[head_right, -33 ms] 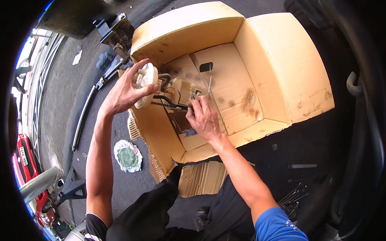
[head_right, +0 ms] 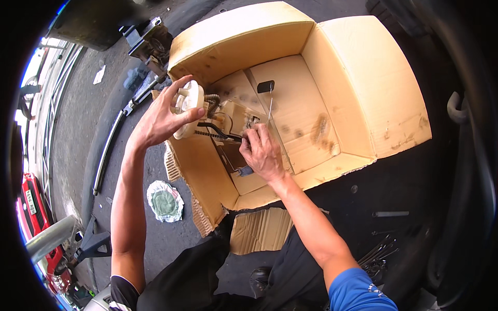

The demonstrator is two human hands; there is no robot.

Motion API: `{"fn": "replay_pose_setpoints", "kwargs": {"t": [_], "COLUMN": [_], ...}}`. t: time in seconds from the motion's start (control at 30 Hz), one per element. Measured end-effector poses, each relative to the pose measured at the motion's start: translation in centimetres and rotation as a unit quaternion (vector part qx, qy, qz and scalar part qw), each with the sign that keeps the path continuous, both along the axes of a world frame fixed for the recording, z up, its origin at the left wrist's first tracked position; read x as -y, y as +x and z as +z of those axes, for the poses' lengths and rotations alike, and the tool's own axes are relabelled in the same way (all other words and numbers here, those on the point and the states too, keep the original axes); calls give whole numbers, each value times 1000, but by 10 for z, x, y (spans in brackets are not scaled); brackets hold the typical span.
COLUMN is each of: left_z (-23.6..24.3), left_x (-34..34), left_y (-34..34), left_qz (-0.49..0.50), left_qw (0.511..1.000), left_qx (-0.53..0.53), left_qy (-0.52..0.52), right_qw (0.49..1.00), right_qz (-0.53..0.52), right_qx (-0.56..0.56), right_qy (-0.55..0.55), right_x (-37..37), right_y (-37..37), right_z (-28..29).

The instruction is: Repairing or inspecting a fuel pump assembly in an auto repair shop.

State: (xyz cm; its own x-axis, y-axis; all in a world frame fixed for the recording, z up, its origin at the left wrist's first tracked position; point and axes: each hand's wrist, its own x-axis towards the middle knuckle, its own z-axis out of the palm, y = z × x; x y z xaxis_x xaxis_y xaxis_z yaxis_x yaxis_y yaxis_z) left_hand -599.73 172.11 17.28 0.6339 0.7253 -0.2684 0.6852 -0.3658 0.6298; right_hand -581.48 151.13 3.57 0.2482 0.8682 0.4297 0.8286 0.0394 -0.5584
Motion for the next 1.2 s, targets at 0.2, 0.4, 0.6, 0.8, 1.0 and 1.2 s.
{"fn": "replay_pose_setpoints", "kwargs": {"t": [0.2,0.4,0.6,0.8,1.0,1.2], "left_z": [-3,0,-9,-11,9,11], "left_x": [-1,1,0,1,21,22], "left_y": [2,-5,-19,-20,-9,-3], "left_qz": [-8,-10,22,23,35,32], "left_qw": [1000,1000,997,997,999,996], "left_qx": [-8,8,25,29,0,-34], "left_qy": [23,-7,-71,-71,3,81], "right_qw": [999,998,998,999,1000,1000], "right_qz": [-36,-44,-16,-11,-26,-13], "right_qx": [-11,-22,-57,-12,7,-12], "right_qy": [21,34,8,41,9,3], "right_x": [1,-2,2,0,0,-5], "right_y": [-9,-11,-14,-17,-18,-21], "right_z": [4,-1,0,1,-5,-6]}}
